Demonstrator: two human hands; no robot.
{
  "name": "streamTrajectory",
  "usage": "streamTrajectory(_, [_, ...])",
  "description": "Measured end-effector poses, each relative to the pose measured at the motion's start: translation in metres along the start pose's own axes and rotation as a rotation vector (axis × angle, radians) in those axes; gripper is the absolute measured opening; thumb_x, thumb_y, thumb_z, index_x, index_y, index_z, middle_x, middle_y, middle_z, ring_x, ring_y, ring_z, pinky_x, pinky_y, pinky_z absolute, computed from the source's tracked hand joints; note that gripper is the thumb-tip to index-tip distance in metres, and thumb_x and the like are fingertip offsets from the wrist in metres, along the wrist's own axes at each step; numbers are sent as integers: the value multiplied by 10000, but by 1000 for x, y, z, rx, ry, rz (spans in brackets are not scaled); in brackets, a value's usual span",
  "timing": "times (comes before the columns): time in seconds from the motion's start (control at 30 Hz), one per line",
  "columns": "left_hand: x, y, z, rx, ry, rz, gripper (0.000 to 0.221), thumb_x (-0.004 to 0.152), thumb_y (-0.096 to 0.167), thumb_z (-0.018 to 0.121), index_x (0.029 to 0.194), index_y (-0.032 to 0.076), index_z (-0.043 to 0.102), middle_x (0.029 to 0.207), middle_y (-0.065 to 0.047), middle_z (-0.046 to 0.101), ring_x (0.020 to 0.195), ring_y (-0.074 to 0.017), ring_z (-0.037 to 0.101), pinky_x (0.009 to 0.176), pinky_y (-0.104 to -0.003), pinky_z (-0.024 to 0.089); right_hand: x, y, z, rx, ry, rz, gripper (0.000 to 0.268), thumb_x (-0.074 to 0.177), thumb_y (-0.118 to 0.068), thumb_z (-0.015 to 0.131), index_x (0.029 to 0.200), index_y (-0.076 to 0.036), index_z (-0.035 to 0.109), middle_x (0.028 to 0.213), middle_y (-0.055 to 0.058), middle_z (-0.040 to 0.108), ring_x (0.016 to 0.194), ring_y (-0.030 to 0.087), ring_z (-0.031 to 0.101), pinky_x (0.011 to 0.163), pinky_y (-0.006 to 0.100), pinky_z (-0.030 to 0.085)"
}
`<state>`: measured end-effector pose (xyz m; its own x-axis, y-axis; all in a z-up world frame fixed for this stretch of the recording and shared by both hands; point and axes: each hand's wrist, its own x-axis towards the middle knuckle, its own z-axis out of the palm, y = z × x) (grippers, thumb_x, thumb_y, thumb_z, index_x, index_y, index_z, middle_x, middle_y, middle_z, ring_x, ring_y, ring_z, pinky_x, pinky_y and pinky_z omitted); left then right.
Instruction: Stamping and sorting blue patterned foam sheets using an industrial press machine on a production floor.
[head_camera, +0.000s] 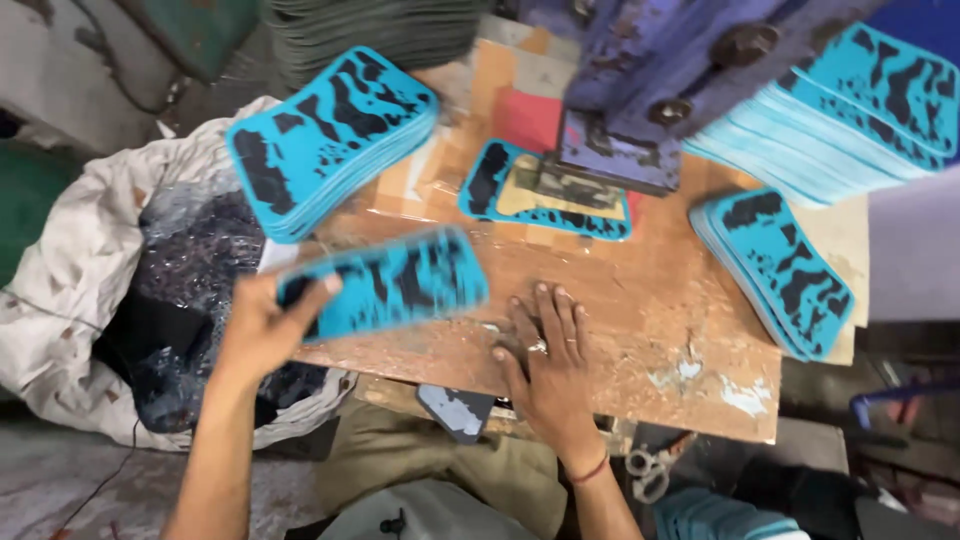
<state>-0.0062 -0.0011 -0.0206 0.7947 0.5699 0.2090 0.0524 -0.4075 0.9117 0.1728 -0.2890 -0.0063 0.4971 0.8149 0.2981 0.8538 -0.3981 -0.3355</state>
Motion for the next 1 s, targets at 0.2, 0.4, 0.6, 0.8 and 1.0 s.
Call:
streamTrajectory(0.2, [100,-19,-29,-145,377,-17,164,1049,140,794,1112,-5,747,918,42,659,831,-57,567,745,-239,474,-3,-1,-6,-9,18,-14,573,961,-298,659,1477,-82,535,1625,182,378,1532,387,300,1264,539,202])
streamTrajectory(0.4, [110,-9,-34,267,464,111,498,897,57,816,1358,-31,649,1148,-146,733,1018,-190,698,900,-326,534,-14,119,-46,36,17,12,622,841,-271,726,1406,-68,566,1535,216,452,1440,415,377,1174,517,303])
streamTrajectory(0.6, [49,37,-3,577,669,329,422,998,62,812,1336,-4,568,1296,-183,641,1167,-323,656,964,-414,544,-5,223,-117,-464,207,335,982,838,-461,837,1497,148,438,1487,377,473,1422,509,422,1147,597,305])
streamTrajectory(0.8, [20,42,56,211,137,64,380,916,144,775,1270,73,657,1066,-104,704,792,-221,647,690,-349,529,-2,205,-111,-145,226,338,391,1044,-306,542,1341,-73,644,1408,296,585,1362,440,531,1138,539,429])
streamTrajectory(1.0, [20,38,71,310,77,328,439,871,153,784,1285,107,643,1043,-83,734,941,-254,677,844,-407,521,-2,225,-134,-539,213,224,559,856,-351,849,1253,3,675,1342,317,645,1271,482,600,1015,566,428])
